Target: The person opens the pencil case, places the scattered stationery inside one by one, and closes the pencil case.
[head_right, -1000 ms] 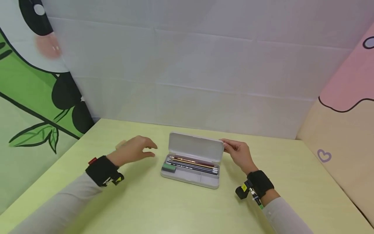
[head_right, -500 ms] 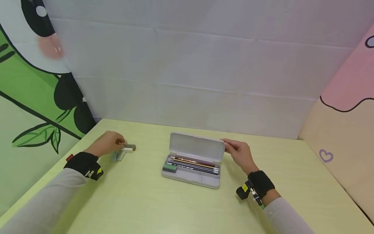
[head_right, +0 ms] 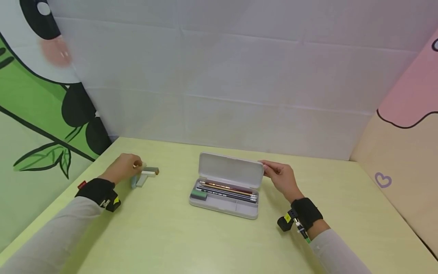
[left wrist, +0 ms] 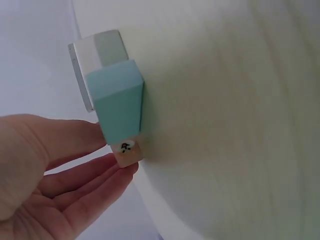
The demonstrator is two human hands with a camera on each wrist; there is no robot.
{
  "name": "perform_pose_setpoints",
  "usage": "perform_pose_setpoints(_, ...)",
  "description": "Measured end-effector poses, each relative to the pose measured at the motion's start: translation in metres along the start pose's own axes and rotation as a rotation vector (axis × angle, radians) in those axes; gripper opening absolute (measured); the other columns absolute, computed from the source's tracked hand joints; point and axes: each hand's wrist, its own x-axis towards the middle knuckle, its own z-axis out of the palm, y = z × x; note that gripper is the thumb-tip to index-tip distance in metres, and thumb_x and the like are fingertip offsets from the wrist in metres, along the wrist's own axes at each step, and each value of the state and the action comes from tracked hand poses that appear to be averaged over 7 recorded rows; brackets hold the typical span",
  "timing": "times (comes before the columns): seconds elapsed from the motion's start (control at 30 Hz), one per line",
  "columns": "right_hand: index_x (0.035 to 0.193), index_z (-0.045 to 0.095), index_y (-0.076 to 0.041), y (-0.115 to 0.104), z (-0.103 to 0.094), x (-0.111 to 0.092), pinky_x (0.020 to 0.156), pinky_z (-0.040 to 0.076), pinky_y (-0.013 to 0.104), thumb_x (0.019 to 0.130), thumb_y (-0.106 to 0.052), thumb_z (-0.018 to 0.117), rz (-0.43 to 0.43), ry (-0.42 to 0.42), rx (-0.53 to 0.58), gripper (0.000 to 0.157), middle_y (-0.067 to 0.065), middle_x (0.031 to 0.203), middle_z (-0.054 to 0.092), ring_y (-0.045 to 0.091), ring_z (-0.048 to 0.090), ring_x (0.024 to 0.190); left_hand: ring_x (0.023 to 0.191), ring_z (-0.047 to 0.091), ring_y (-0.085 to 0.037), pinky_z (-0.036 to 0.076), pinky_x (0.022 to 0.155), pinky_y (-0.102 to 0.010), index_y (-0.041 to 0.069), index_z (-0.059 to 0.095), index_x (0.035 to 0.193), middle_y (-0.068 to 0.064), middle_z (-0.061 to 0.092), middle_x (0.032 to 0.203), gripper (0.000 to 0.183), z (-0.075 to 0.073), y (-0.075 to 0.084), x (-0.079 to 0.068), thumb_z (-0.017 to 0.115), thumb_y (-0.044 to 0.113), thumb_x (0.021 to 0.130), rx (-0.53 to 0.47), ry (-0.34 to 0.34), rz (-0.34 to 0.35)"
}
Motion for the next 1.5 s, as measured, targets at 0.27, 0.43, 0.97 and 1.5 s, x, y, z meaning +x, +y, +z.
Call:
perform_pose_setpoints(0.27, 0.118, 0.058, 0.002, 0.0, -0.001, -0.001, 0.078, 0.051, 0.025, 0.091, -0.017, 0.054, 0.001, 0.004, -0.011, 0.033, 0.025, 0.116, 0.058, 0.012, 0.061, 0.093, 0.073, 0.054, -0.025, 0.049, 0.067, -0.043, -0.004, 0.059, 0.086, -0.018, 0.061, 0.085, 0.012, 0.001, 0.002, -0.002, 0.059, 0.008, 0.084, -0.02, 0.011, -0.038)
perform_pose_setpoints(0.43, 0.117, 0.057, 0.003, 0.001, 0.0, -0.001, 0.079, 0.051, 0.026, 0.091, -0.016, 0.054, 0.006, -0.001, -0.008, 0.033, 0.025, 0.115, 0.058, 0.012, 0.061, 0.093, 0.068, 0.051, -0.023, 0.047, 0.062, -0.04, -0.002, 0.058, 0.079, -0.016, 0.061, 0.081, 0.011, 0.001, 0.0, 0.001, 0.059, 0.008, 0.083, -0.001, 0.023, -0.039)
perform_pose_setpoints(0.97, 0.119, 0.057, 0.001, -0.001, -0.002, -0.003, 0.081, 0.05, 0.032, 0.091, -0.015, 0.053, 0.026, -0.004, -0.005, 0.032, 0.025, 0.116, 0.057, 0.013, 0.061, 0.094, 0.075, 0.055, -0.026, 0.049, 0.069, -0.045, -0.007, 0.059, 0.093, -0.019, 0.061, 0.087, 0.016, -0.007, 0.033, -0.004, 0.061, 0.002, 0.08, -0.064, 0.106, 0.035)
perform_pose_setpoints(1.5, 0.118, 0.057, 0.002, -0.004, -0.002, 0.0, 0.079, 0.05, 0.024, 0.091, -0.014, 0.053, 0.006, -0.005, -0.004, 0.032, 0.026, 0.117, 0.057, 0.012, 0.061, 0.095, 0.073, 0.053, -0.016, 0.049, 0.069, -0.031, 0.005, 0.063, 0.09, -0.003, 0.061, 0.081, 0.01, 0.0, 0.154, 0.007, 0.066, 0.006, 0.08, -0.162, -0.006, 0.469)
